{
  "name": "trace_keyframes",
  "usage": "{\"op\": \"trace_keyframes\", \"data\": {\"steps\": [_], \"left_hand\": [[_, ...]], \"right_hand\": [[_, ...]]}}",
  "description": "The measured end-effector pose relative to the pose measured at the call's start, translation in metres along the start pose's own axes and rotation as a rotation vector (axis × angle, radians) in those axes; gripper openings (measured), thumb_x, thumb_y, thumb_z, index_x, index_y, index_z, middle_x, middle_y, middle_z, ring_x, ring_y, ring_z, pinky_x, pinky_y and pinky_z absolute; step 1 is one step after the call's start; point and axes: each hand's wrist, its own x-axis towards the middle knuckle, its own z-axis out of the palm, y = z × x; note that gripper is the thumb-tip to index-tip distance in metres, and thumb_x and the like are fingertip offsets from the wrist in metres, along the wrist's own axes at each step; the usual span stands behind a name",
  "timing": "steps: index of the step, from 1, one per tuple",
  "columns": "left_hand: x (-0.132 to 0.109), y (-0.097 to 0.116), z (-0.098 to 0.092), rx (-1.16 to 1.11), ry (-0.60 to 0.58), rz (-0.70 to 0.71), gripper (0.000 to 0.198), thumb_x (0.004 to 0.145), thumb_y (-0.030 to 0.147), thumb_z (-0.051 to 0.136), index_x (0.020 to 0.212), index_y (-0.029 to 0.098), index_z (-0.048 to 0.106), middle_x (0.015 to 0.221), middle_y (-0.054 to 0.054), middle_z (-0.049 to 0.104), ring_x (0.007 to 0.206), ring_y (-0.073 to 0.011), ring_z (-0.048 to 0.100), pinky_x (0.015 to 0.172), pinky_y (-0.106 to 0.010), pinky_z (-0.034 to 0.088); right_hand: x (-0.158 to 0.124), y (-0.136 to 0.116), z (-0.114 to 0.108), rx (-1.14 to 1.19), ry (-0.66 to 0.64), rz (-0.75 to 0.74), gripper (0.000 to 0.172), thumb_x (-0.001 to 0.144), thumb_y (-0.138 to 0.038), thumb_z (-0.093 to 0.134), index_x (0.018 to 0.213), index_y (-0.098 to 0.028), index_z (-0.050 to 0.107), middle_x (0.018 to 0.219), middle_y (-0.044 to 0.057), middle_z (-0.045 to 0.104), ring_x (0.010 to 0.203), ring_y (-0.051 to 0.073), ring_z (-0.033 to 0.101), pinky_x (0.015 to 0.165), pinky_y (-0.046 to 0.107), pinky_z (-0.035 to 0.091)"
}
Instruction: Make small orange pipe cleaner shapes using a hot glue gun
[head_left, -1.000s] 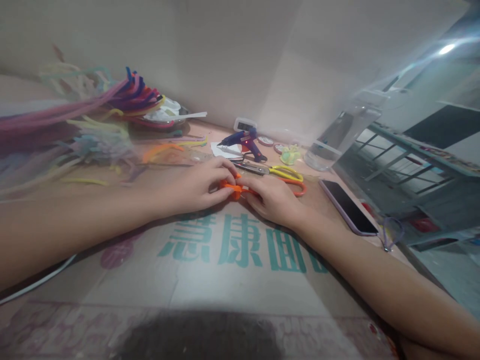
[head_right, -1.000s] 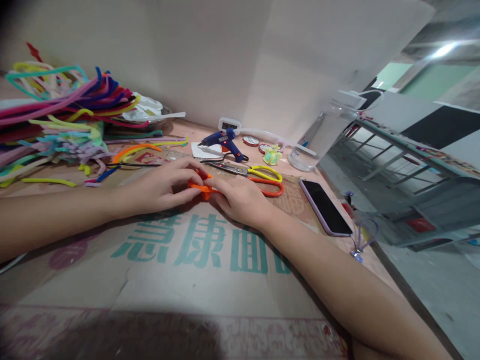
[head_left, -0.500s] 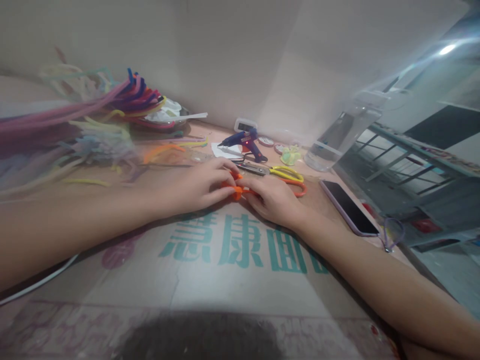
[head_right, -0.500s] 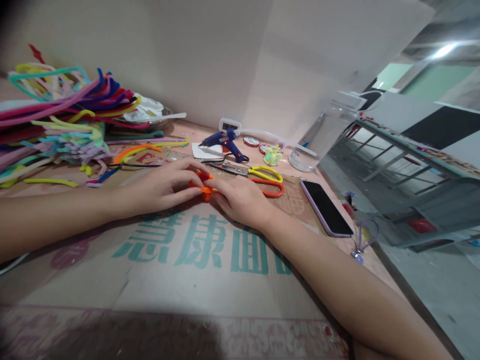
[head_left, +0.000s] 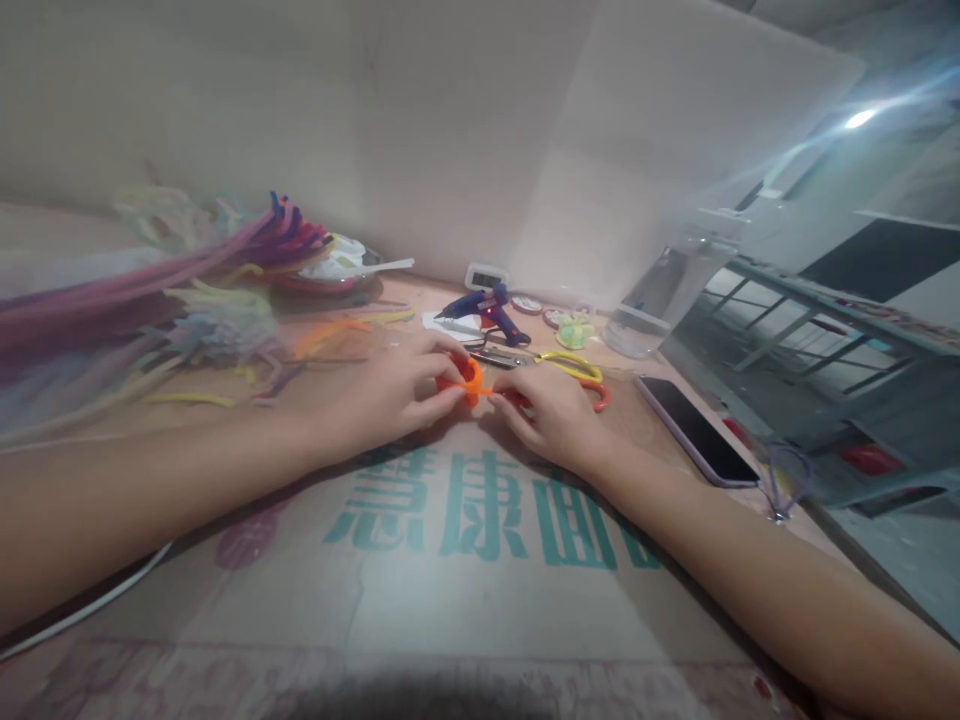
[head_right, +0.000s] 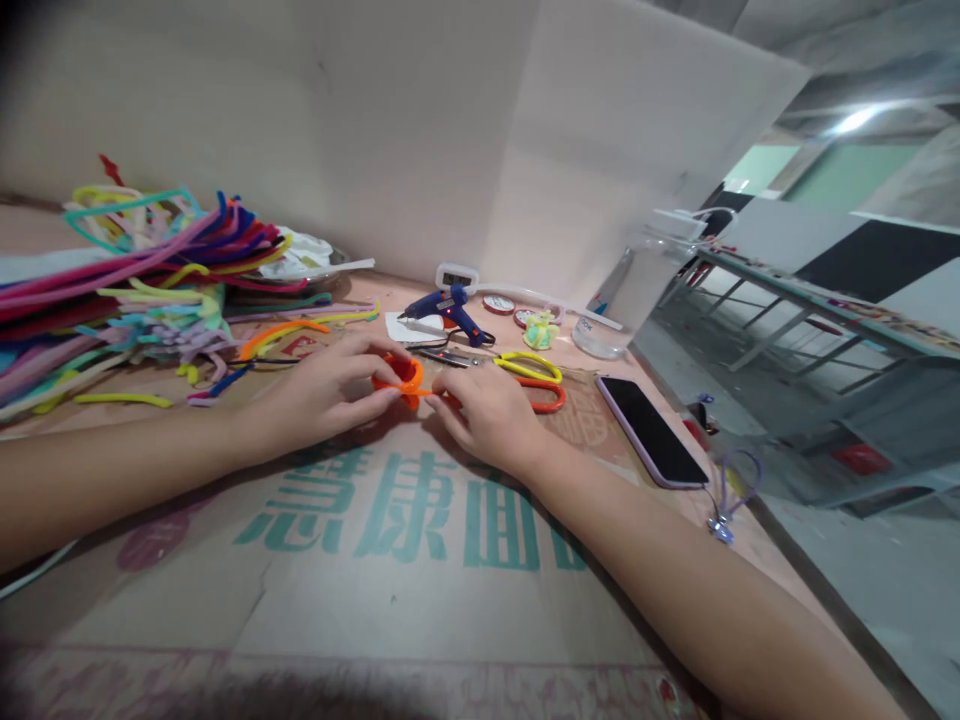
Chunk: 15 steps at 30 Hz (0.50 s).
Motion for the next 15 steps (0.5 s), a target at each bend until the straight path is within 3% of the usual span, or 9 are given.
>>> {"op": "trace_keyframes", "data": {"steps": [7, 11, 15], "left_hand": [[0.0036, 0.0025, 0.0033, -0.045, -0.026, -0.005, 0.021, 0.097, 0.039, 0.057, 0.095, 0.022, 0.07, 0.124, -0.01, 0.061, 0.12, -0.0238, 0.059, 0.106, -0.043, 0.049], [0.0031, 0.0027, 0.0038, -0.064, 0.0, -0.042, 0.021, 0.096, 0.043, 0.06, 0.099, 0.024, 0.069, 0.126, -0.009, 0.06, 0.123, -0.025, 0.058, 0.107, -0.045, 0.049], [0.0019, 0.0008, 0.0037, -0.055, -0.028, -0.06, 0.025, 0.095, 0.047, 0.06, 0.096, 0.023, 0.068, 0.127, -0.009, 0.06, 0.123, -0.026, 0.057, 0.106, -0.045, 0.049]], "right_hand": [[0.0, 0.0037, 0.0023, 0.025, -0.029, -0.008, 0.019, 0.099, -0.029, 0.055, 0.107, -0.019, 0.069, 0.091, 0.007, 0.075, 0.078, 0.021, 0.062, 0.073, 0.033, 0.04], [0.0006, 0.0061, 0.0029, 0.036, -0.061, -0.022, 0.018, 0.098, -0.022, 0.054, 0.106, -0.018, 0.07, 0.084, 0.005, 0.073, 0.075, 0.02, 0.06, 0.071, 0.032, 0.039], [-0.0005, 0.0069, 0.0036, 0.019, 0.001, -0.081, 0.016, 0.097, -0.024, 0.056, 0.103, -0.018, 0.069, 0.08, 0.005, 0.071, 0.072, 0.02, 0.058, 0.07, 0.032, 0.039]]}}
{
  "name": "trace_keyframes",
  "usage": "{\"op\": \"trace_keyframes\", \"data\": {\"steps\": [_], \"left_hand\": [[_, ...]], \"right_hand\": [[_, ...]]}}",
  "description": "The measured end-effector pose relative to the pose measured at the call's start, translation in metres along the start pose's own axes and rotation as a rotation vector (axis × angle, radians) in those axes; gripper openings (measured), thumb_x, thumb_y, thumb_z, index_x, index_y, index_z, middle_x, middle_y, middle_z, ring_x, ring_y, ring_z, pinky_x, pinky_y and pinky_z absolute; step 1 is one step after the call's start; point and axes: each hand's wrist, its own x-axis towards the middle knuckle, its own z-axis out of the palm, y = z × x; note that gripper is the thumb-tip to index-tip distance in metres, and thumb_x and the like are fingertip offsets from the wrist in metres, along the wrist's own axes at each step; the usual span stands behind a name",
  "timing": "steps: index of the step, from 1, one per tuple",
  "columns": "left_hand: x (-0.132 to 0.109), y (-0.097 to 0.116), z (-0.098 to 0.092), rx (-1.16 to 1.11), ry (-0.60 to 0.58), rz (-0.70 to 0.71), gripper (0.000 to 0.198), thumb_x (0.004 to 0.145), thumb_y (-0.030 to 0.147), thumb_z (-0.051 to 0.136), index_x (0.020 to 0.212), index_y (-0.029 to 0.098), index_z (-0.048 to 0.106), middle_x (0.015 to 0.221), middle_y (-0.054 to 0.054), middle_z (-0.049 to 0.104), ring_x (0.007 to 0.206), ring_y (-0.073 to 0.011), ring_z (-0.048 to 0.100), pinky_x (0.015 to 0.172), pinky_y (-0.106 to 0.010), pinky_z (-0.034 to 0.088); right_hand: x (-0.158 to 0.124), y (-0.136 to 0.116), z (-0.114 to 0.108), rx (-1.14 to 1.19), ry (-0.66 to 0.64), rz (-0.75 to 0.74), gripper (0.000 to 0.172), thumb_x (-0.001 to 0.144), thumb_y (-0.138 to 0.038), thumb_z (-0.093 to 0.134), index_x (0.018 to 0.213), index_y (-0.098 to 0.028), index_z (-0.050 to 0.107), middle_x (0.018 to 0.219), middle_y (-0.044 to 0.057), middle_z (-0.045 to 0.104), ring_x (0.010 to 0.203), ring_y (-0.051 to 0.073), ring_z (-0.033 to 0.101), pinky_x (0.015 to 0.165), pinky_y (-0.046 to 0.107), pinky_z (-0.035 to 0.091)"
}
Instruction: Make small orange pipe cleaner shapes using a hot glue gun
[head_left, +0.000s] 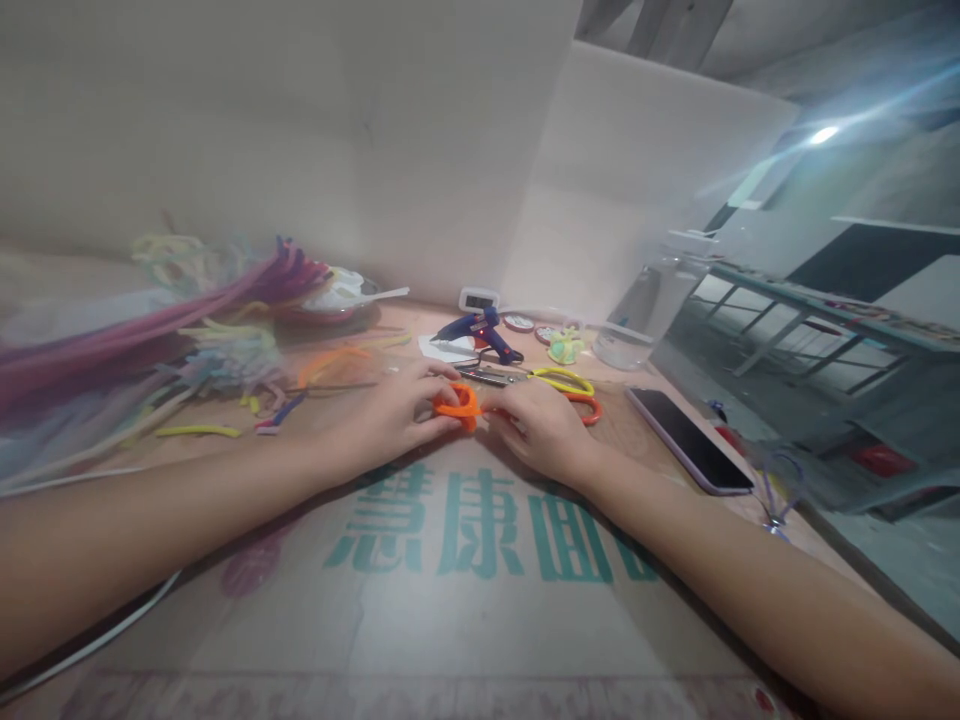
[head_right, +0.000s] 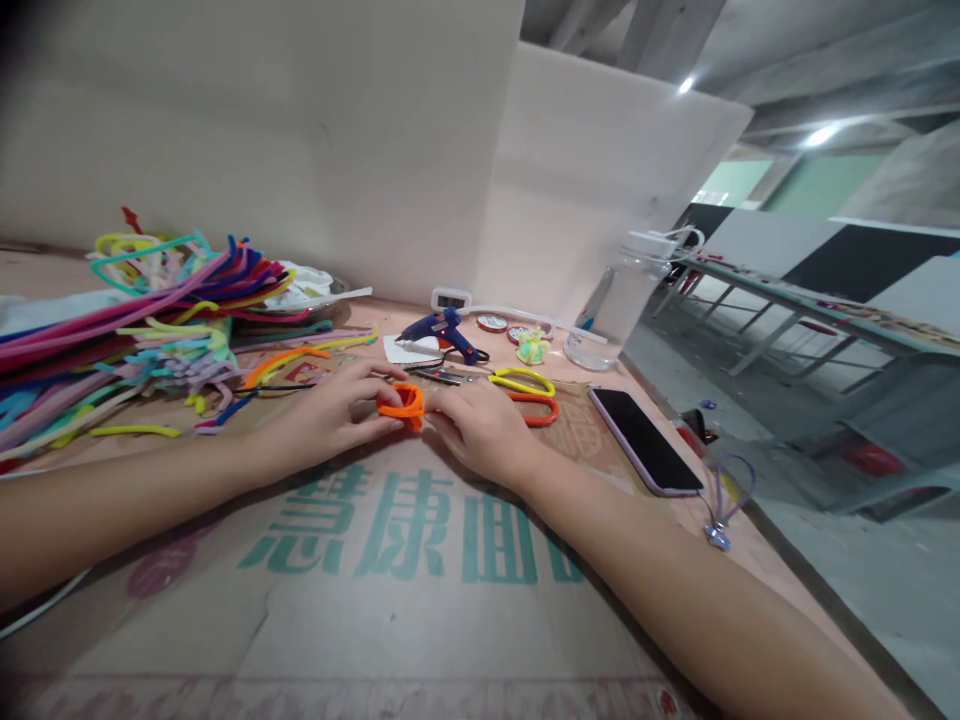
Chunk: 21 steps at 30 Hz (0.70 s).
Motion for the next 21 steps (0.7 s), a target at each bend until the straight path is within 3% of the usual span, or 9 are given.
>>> {"op": "trace_keyframes", "data": {"steps": [6, 15, 18, 21], "left_hand": [[0.0, 0.002, -0.001, 0.013, -0.007, 0.009, 0.025, 0.095, 0.046, 0.06, 0.091, 0.023, 0.068, 0.124, -0.009, 0.063, 0.121, -0.026, 0.058, 0.105, -0.045, 0.051], [0.0, 0.002, -0.003, 0.012, -0.08, 0.068, 0.026, 0.1, 0.039, 0.051, 0.093, 0.022, 0.069, 0.125, -0.009, 0.061, 0.117, -0.023, 0.06, 0.104, -0.041, 0.049], [0.0, 0.0, -0.002, 0.021, -0.063, 0.054, 0.026, 0.1, 0.04, 0.051, 0.092, 0.021, 0.068, 0.128, -0.01, 0.061, 0.121, -0.0242, 0.058, 0.105, -0.042, 0.049], [0.0, -0.002, -0.002, 0.033, -0.046, 0.036, 0.026, 0.1, 0.041, 0.051, 0.094, 0.022, 0.069, 0.13, -0.01, 0.06, 0.128, -0.0264, 0.055, 0.108, -0.045, 0.048]], "right_hand": [[0.0, -0.001, 0.001, -0.031, 0.059, -0.084, 0.013, 0.097, -0.028, 0.058, 0.089, -0.02, 0.063, 0.073, 0.003, 0.069, 0.067, 0.017, 0.056, 0.066, 0.031, 0.037], [0.002, -0.003, 0.0, -0.02, -0.001, -0.021, 0.013, 0.098, -0.025, 0.056, 0.094, -0.018, 0.066, 0.078, 0.005, 0.07, 0.07, 0.019, 0.058, 0.068, 0.032, 0.041], [0.011, -0.002, -0.014, 0.054, -0.1, 0.088, 0.013, 0.097, -0.025, 0.058, 0.099, -0.018, 0.069, 0.085, 0.006, 0.073, 0.079, 0.02, 0.063, 0.073, 0.033, 0.045], [0.02, 0.012, -0.038, 0.127, -0.203, 0.347, 0.014, 0.095, -0.023, 0.057, 0.097, -0.02, 0.07, 0.096, 0.007, 0.075, 0.083, 0.02, 0.067, 0.071, 0.031, 0.049]]}}
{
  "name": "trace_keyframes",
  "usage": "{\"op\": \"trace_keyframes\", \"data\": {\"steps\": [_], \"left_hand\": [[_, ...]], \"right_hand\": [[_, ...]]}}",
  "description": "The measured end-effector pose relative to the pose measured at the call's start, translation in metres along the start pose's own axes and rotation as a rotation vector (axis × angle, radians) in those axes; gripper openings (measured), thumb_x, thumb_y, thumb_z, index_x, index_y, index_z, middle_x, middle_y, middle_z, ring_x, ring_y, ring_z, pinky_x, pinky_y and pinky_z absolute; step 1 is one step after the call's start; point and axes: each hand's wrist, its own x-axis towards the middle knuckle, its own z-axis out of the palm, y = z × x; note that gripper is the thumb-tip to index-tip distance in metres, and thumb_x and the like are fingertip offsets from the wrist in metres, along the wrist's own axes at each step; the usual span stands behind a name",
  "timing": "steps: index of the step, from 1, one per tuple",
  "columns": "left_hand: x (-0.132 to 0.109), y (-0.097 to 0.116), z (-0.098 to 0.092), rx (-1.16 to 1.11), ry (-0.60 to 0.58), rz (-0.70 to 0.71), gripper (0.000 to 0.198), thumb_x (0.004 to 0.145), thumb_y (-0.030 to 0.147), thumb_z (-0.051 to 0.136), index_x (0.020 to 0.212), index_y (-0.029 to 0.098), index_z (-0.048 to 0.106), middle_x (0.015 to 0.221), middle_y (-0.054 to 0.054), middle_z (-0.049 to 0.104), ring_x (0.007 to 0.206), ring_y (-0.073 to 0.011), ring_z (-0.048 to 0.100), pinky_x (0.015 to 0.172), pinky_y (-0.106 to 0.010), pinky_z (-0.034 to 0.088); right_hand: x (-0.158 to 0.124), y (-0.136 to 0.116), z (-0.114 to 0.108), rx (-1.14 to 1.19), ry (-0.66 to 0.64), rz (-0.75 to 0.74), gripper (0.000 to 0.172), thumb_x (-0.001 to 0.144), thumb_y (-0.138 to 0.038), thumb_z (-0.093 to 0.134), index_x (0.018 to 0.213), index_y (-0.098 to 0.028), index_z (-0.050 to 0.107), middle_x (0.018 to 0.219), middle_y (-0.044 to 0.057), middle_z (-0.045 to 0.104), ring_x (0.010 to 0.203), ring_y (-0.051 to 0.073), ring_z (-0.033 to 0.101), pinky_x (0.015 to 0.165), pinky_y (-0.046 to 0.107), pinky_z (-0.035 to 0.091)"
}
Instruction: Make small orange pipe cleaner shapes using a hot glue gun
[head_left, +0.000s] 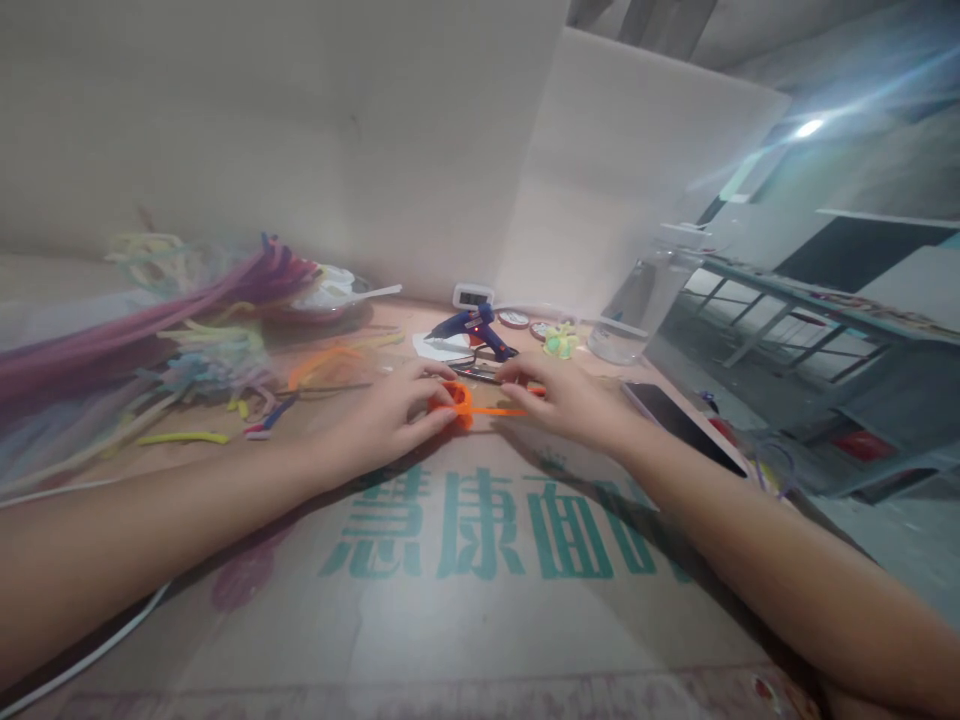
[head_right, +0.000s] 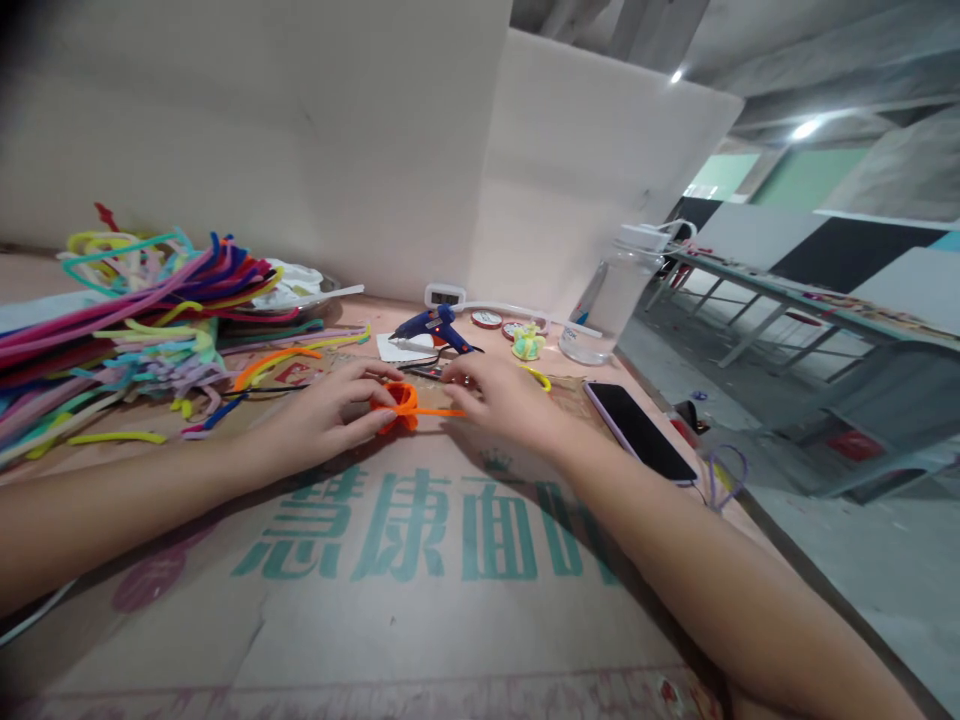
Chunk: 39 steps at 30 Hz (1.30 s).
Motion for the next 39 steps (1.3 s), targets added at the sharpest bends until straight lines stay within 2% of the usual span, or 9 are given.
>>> {"op": "trace_keyframes", "data": {"steps": [4, 9, 13, 17, 21, 26, 31, 35, 39], "left_hand": [[0.001, 0.001, -0.001, -0.015, 0.003, -0.009, 0.028, 0.1, 0.04, 0.049, 0.096, 0.022, 0.07, 0.128, -0.011, 0.06, 0.127, -0.0274, 0.054, 0.108, -0.047, 0.048], [0.001, 0.002, -0.002, -0.013, -0.007, -0.033, 0.03, 0.1, 0.042, 0.049, 0.098, 0.022, 0.071, 0.129, -0.011, 0.058, 0.127, -0.0276, 0.054, 0.109, -0.047, 0.047], [0.002, 0.001, 0.001, -0.019, -0.013, -0.066, 0.03, 0.098, 0.045, 0.052, 0.096, 0.021, 0.07, 0.133, -0.011, 0.058, 0.126, -0.0279, 0.055, 0.108, -0.044, 0.047], [0.002, -0.002, 0.003, -0.034, -0.031, -0.088, 0.028, 0.096, 0.045, 0.055, 0.097, 0.022, 0.071, 0.127, -0.009, 0.063, 0.12, -0.0275, 0.058, 0.102, -0.041, 0.048], [0.002, -0.002, 0.002, -0.091, -0.04, -0.203, 0.029, 0.095, 0.048, 0.057, 0.099, 0.021, 0.069, 0.108, -0.006, 0.069, 0.102, -0.0256, 0.063, 0.088, -0.039, 0.05], [0.004, 0.0, 0.0, -0.21, 0.059, -0.313, 0.027, 0.091, 0.047, 0.062, 0.094, 0.02, 0.062, 0.102, -0.005, 0.069, 0.098, -0.0248, 0.065, 0.087, -0.037, 0.049], [0.004, 0.001, -0.001, -0.348, 0.092, -0.327, 0.03, 0.093, 0.05, 0.06, 0.092, 0.02, 0.059, 0.104, -0.004, 0.066, 0.097, -0.0222, 0.065, 0.086, -0.035, 0.048], [0.004, -0.001, 0.0, -0.371, 0.129, -0.35, 0.029, 0.092, 0.048, 0.061, 0.086, 0.02, 0.054, 0.099, -0.003, 0.066, 0.089, -0.0205, 0.064, 0.08, -0.033, 0.048], [0.004, -0.004, 0.002, -0.369, 0.157, -0.33, 0.028, 0.092, 0.048, 0.061, 0.089, 0.02, 0.056, 0.098, -0.003, 0.066, 0.09, -0.0211, 0.064, 0.08, -0.033, 0.047]], "right_hand": [[0.0, 0.032, -0.03, -0.072, -0.137, 0.29, 0.014, 0.09, -0.02, 0.061, 0.098, -0.021, 0.072, 0.095, 0.005, 0.077, 0.079, 0.019, 0.07, 0.066, 0.03, 0.052], [-0.012, 0.066, -0.031, -0.135, -0.248, 0.286, 0.027, 0.084, -0.019, 0.069, 0.111, -0.02, 0.072, 0.106, 0.01, 0.078, 0.089, 0.023, 0.073, 0.071, 0.031, 0.056], [-0.014, 0.065, -0.021, -0.161, -0.334, 0.277, 0.048, 0.084, -0.013, 0.062, 0.131, -0.02, 0.065, 0.131, 0.012, 0.069, 0.112, 0.028, 0.067, 0.089, 0.035, 0.053], [-0.014, 0.056, -0.017, -0.214, -0.381, 0.314, 0.068, 0.081, -0.013, 0.058, 0.147, -0.027, 0.052, 0.134, 0.012, 0.067, 0.113, 0.031, 0.066, 0.081, 0.033, 0.051], [-0.017, 0.051, -0.014, -0.214, -0.364, 0.345, 0.079, 0.074, -0.009, 0.059, 0.148, -0.033, 0.05, 0.134, 0.009, 0.068, 0.106, 0.029, 0.068, 0.071, 0.029, 0.048], [-0.02, 0.048, -0.006, -0.262, -0.19, 0.399, 0.064, 0.076, -0.015, 0.06, 0.139, -0.03, 0.057, 0.117, 0.009, 0.074, 0.092, 0.027, 0.071, 0.063, 0.028, 0.043], [-0.021, 0.053, -0.002, -0.264, -0.093, 0.365, 0.05, 0.083, -0.031, 0.065, 0.132, -0.029, 0.059, 0.108, 0.008, 0.075, 0.088, 0.027, 0.069, 0.067, 0.03, 0.046], [-0.018, 0.055, -0.012, -0.246, -0.18, 0.313, 0.045, 0.085, -0.037, 0.066, 0.128, -0.023, 0.062, 0.105, 0.011, 0.075, 0.086, 0.027, 0.068, 0.07, 0.032, 0.048], [-0.018, 0.061, -0.039, -0.276, -0.332, 0.283, 0.04, 0.086, -0.047, 0.064, 0.118, -0.022, 0.067, 0.106, 0.012, 0.074, 0.088, 0.029, 0.069, 0.069, 0.034, 0.049]]}}
